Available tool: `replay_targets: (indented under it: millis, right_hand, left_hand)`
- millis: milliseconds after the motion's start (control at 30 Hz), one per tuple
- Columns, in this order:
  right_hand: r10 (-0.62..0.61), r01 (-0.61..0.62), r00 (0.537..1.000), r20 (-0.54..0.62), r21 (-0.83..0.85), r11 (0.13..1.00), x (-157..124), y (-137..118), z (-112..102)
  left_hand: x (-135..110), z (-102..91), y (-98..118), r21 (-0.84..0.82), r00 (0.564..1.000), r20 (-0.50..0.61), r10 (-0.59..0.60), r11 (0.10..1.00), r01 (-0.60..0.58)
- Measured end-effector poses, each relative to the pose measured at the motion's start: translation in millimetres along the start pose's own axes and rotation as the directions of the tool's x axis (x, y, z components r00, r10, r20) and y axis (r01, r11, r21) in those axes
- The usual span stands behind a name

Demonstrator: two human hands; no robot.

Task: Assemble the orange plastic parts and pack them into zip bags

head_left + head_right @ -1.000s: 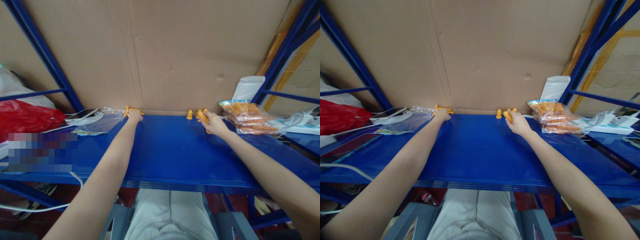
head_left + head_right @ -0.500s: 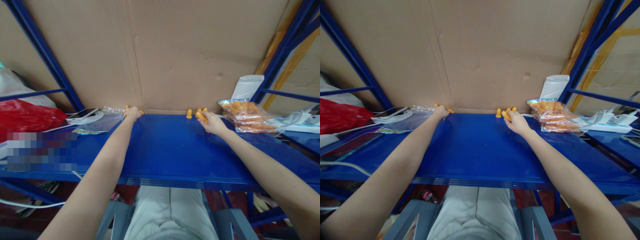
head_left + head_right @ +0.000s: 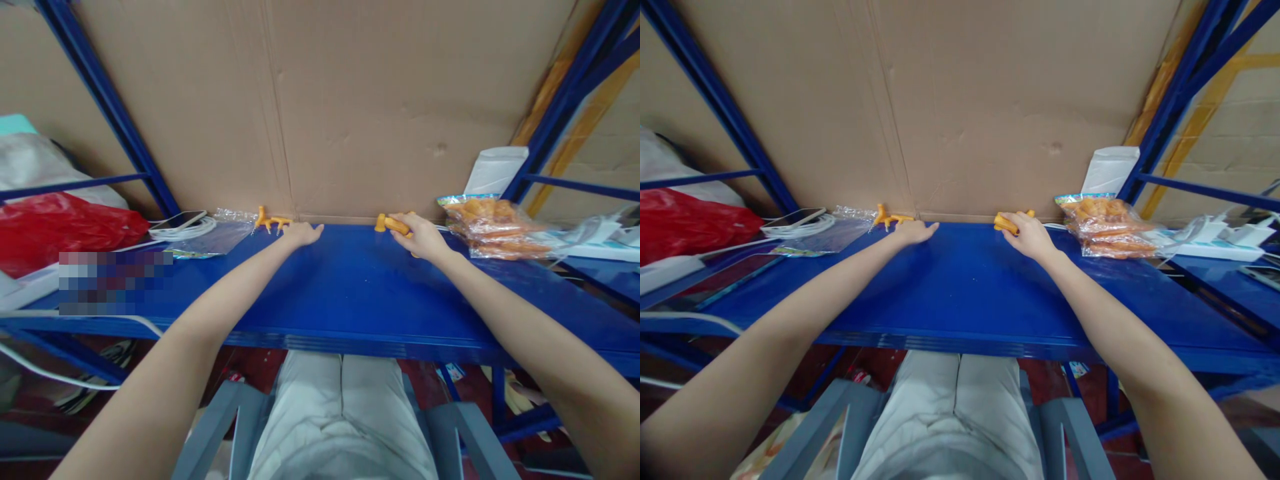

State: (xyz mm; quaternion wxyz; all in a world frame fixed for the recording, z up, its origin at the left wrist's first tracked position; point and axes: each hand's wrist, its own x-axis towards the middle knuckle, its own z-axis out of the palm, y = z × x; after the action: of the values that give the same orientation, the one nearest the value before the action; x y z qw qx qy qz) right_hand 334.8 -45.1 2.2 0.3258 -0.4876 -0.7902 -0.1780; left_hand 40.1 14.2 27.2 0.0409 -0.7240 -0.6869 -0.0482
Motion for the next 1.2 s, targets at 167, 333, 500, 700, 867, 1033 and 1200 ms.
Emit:
replay_targets:
  millis: [167,333,500,700,867,1033,1200]
  right_hand:
    - [-0.059,0.060,0.998,-0.011,0.098,0.993,12,-14,-3]
    - [-0.032,0.035,0.999,-0.023,0.153,0.988,36,-27,-2]
    - [0.062,-0.049,0.997,-0.051,0.222,0.974,40,-40,14]
    - [-0.114,0.086,0.990,0.089,0.270,0.959,19,-44,25]
    - [-0.085,0.054,0.991,0.099,0.279,0.959,19,-36,22]
    - [0.016,-0.055,0.984,0.176,0.218,0.974,18,-29,24]
    - [0.122,-0.160,0.965,0.233,0.151,0.976,16,-24,25]
  left_hand:
    - [-21,-1.4,27,-0.076,0.992,0.097,0.083,0.994,-0.076]
    - [-20,-10.0,23,-0.166,0.997,0.034,0.070,0.984,-0.063]
    - [-22,7.8,1,-0.187,0.999,0.003,0.035,0.982,-0.034]
    - [-14,21.5,-16,-0.238,0.983,-0.040,0.180,0.954,-0.184]
    - [-13,18.5,-9,-0.416,0.972,-0.103,0.210,0.879,-0.234]
    - [-19,14.9,-4,-0.547,0.987,-0.056,0.152,0.822,-0.158]
    - [-21,13.9,0,-0.635,0.990,-0.083,0.114,0.759,-0.141]
